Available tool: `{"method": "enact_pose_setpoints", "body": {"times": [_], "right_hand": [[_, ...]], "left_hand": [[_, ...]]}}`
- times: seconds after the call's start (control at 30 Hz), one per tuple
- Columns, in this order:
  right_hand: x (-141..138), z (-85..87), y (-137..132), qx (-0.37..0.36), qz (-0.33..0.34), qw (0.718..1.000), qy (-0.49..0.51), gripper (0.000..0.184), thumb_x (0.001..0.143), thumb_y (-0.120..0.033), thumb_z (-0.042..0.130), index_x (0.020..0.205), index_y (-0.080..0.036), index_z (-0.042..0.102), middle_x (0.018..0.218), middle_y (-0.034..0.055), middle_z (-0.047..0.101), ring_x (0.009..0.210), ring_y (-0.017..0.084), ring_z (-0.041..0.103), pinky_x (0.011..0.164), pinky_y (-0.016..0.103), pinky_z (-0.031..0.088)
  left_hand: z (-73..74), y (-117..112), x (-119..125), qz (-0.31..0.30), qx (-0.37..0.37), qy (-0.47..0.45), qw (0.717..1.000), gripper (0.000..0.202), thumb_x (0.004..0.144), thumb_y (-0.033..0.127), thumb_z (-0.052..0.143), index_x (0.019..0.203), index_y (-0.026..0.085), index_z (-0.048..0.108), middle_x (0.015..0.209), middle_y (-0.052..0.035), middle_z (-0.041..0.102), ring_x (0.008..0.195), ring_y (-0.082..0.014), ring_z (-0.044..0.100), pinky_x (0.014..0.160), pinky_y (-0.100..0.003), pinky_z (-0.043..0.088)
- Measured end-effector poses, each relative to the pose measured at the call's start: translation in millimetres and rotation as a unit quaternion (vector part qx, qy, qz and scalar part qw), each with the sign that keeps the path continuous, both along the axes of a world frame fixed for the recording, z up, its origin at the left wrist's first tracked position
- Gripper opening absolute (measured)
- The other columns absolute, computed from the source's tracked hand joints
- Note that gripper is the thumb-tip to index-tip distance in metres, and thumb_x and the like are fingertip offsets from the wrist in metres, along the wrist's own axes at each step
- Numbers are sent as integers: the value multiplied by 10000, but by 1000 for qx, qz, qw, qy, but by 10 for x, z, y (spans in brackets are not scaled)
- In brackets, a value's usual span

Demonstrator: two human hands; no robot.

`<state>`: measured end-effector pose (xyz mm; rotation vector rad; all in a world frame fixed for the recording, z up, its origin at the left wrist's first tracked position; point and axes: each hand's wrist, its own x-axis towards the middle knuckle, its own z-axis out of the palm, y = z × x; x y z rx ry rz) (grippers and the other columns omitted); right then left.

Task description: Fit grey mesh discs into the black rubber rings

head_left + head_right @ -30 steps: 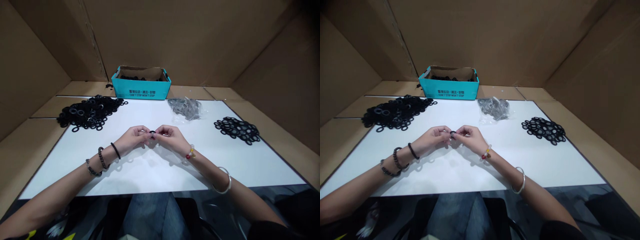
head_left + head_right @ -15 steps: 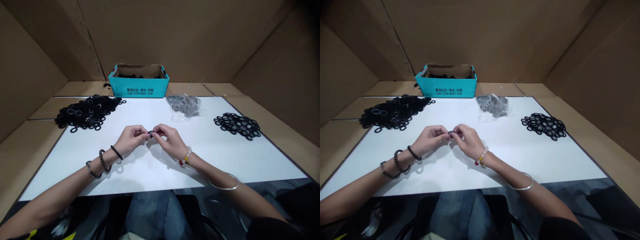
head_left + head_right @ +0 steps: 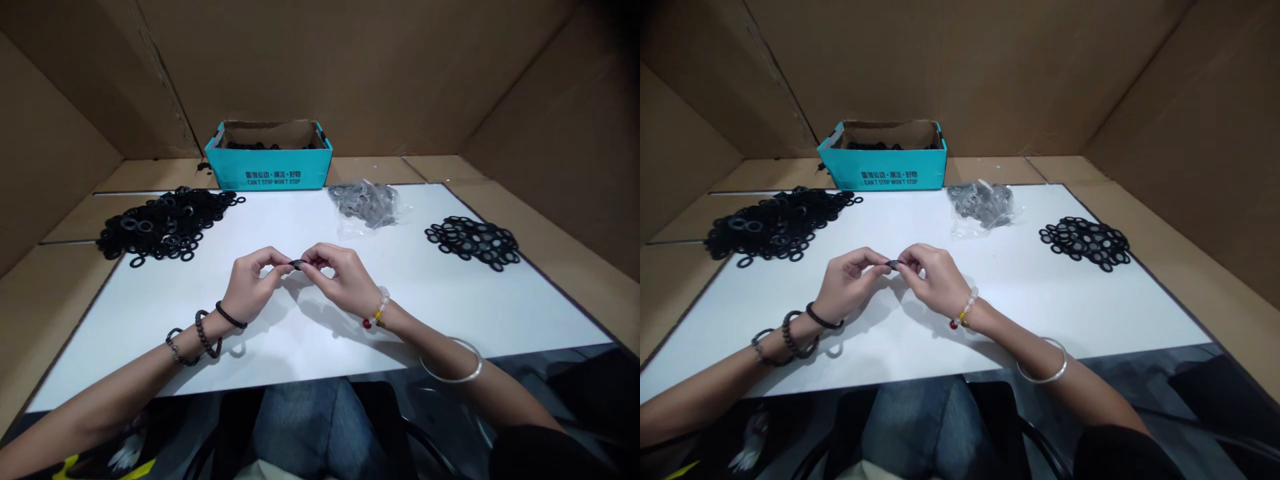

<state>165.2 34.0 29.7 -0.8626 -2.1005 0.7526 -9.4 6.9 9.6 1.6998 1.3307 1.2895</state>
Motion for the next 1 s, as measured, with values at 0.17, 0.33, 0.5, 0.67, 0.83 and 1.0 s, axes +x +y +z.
{"method": "enact_pose_setpoints", "body": {"times": [0.17,0.33,0.5,0.67,0.83,1.0], "right_hand": [[6,9,-12,-6,-1,1000,16,105,826,-228,520,757,-159,560,699,13,588,627,100,528,590,232,422],[-5,-2,-24,14,-8,999,28,111,833,-223,523,757,-152,561,684,11,580,613,92,516,574,222,408],[-1,-13,-22,21,-10,999,29,111,839,-223,519,767,-153,566,692,10,581,616,91,516,584,222,411],[6,-11,-19,18,-10,1000,18,108,834,-221,520,763,-154,566,699,14,590,626,96,526,592,228,422],[2,4,-26,23,-7,1000,10,99,824,-198,519,745,-153,561,676,12,576,612,95,516,584,228,414],[13,25,-31,3,-2,1000,-10,120,828,-226,514,736,-161,557,670,8,571,604,97,512,564,228,396]], "left_hand": [[22,-17,0,4,13,18,1000,85,756,234,614,703,168,623,708,-25,668,701,-160,610,696,-283,468],[48,-8,13,4,12,15,1000,78,753,210,616,690,164,625,698,-20,668,694,-150,606,685,-266,462],[47,-13,8,3,17,12,1000,67,750,200,627,694,163,628,699,-15,668,687,-141,601,681,-257,457],[31,-19,-1,4,15,12,1000,74,750,217,629,697,165,626,706,-20,668,697,-150,605,690,-270,463],[26,-18,1,5,9,16,1000,73,747,224,630,700,169,634,715,-22,677,697,-153,611,689,-273,467],[15,-12,-2,6,-2,23,1000,89,740,249,636,699,170,648,717,-25,686,696,-163,619,686,-284,477]]}}
